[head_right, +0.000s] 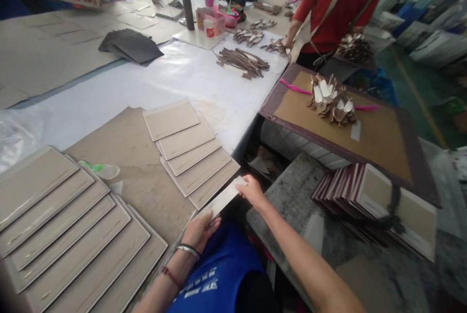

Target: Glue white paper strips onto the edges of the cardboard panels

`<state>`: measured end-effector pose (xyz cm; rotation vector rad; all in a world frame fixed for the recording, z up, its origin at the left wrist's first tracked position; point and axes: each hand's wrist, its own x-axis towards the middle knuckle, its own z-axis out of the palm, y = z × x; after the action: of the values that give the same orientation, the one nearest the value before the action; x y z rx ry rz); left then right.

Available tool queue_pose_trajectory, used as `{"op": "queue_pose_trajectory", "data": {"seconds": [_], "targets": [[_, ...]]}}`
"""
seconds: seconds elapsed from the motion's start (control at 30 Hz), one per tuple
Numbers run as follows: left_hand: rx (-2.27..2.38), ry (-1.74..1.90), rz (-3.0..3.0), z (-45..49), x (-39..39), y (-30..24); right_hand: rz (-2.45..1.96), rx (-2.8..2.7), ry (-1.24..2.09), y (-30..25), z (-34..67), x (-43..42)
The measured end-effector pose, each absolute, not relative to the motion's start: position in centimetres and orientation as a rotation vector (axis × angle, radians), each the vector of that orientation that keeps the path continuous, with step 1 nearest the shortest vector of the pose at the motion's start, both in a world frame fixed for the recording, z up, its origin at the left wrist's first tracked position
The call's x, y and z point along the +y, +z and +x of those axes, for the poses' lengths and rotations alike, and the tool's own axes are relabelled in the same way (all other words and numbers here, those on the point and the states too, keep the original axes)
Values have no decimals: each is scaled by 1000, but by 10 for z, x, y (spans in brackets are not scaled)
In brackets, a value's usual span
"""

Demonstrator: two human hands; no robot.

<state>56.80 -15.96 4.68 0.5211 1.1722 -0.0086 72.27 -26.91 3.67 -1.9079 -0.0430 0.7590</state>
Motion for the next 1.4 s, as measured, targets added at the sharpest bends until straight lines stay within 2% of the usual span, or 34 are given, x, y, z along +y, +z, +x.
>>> {"op": "queue_pose_trajectory", "data": {"seconds": [0.3, 0.63, 0.9, 1.07, 1.27, 1.4], "targets": [[1243, 4, 368, 599, -162, 32, -1908, -12, 744, 12, 753, -267], [1302, -9, 326, 604, -157, 29, -1838, 44, 791, 11, 757, -264], [1254, -50, 379, 607, -157, 50, -1645, 200, 965, 35, 749, -269], [1147, 72, 518, 634, -135, 80, -1549, 139, 1065, 64, 784, -247], [916, 198, 717, 662, -93, 120, -1550, -112, 831, 108, 868, -181], [997, 253, 851, 625, -79, 112, -1835, -538, 573, 135, 924, -153]]}}
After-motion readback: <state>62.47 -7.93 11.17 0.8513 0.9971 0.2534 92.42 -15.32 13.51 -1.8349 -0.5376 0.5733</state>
